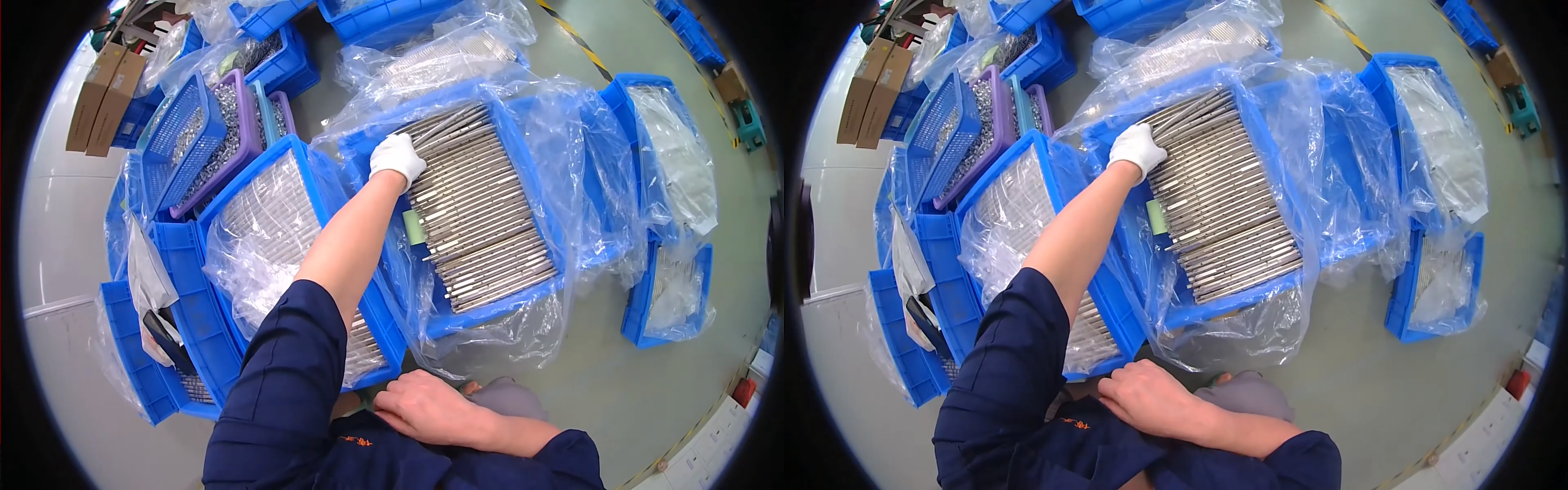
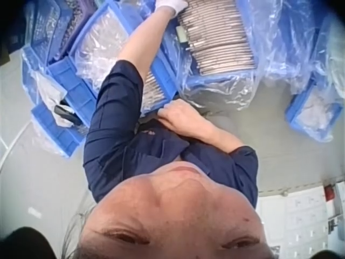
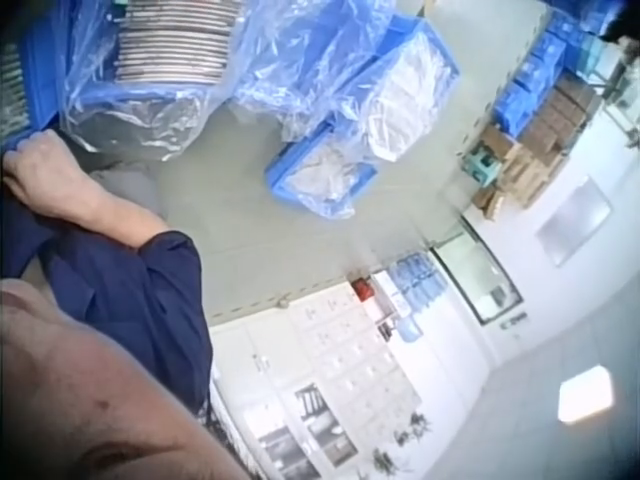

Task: Inspecting and sorting long metal rods into different bins in a factory environment.

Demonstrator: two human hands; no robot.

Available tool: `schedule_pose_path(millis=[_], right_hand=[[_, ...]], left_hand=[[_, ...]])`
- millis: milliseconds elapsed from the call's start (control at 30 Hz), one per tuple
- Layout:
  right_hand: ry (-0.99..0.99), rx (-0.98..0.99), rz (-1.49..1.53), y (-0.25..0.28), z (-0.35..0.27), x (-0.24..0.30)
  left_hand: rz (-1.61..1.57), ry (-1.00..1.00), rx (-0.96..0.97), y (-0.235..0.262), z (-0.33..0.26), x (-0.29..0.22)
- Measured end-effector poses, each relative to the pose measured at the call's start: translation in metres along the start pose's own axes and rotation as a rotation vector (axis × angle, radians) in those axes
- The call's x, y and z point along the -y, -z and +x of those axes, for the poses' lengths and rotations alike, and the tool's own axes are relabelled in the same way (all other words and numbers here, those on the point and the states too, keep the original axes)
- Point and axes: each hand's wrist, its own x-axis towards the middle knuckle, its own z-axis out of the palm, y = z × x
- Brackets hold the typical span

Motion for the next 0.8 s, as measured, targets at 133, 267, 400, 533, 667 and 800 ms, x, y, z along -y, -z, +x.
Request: schedule_pose_path(millis=[133,267,400,533,667,800], right_hand=[[-0.005,0.010,0.008,-0.002,0.000,0.001],[-0.016,0.020,-0.003,-0.003,0.000,0.001],[-0.016,0.014,0.005,-0.002,-0.001,0.002],[-0.023,0.021,0.002,-0.002,-0.002,0.002],[-0.029,0.018,0.001,-0.003,-0.002,0.001],[-0.040,0.033,-0.019,-0.007,-0.001,0.005]], left_hand=[[-0.018,-0.024,-0.089,-0.007,-0.002,-0.003],[0.070,-0.106,-0.195,-0.008,-0.001,-0.004],[0.194,-0.167,-0.367,-0.008,0.002,-0.002],[0.213,-0.223,-0.382,-0.008,0.005,-0.002],[0.216,-0.210,-0.365,-0.005,0.000,-0.012],[0.088,-0.189,-0.249,-0.006,-0.001,-0.009]])
